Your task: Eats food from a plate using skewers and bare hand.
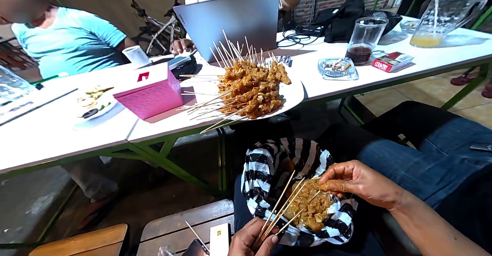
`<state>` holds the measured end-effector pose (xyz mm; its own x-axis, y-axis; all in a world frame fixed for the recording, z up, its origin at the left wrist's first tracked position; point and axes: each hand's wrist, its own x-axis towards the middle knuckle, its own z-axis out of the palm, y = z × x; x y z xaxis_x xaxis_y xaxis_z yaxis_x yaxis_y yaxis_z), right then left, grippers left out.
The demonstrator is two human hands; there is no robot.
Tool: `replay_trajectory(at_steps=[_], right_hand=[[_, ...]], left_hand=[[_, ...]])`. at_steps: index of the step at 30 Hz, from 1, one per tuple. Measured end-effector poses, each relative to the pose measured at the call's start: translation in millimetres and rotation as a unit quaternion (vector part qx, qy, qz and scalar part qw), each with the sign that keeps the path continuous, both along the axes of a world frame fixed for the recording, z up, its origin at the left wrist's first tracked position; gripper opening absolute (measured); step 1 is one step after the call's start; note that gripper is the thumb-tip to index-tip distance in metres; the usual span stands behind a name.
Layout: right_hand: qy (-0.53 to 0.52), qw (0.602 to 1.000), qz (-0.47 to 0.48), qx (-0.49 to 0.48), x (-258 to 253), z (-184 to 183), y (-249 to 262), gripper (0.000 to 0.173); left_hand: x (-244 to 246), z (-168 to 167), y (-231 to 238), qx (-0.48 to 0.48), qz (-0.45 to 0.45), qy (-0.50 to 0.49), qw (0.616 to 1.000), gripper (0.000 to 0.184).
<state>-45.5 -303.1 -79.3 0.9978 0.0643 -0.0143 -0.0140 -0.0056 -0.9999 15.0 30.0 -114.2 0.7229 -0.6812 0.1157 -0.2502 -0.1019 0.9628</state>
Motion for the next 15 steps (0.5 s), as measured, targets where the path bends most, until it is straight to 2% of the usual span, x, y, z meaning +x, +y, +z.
replay_trajectory(at_steps=[3,5,10,15], right_hand=[[-0.037,0.995,0.029,-0.09,3,6,-5,0.012],[-0.051,0.992,0.053,-0.104,5,7,-8,0.012],[-0.032,0.993,0.079,-0.079,8,4,-1,0.011],[-0.037,0.998,0.047,-0.033,7,1,5,0.017]], left_hand=[[1,0,0,0.007,-0.004,0.004,1.0,0.01],[0,-1,0,0.007,-0.009,0.018,1.0,0.011],[0,0,-1,0.003,-0.013,0.066,0.998,0.01],[-1,2,-2,-0.013,0.006,0.125,0.992,0.012]])
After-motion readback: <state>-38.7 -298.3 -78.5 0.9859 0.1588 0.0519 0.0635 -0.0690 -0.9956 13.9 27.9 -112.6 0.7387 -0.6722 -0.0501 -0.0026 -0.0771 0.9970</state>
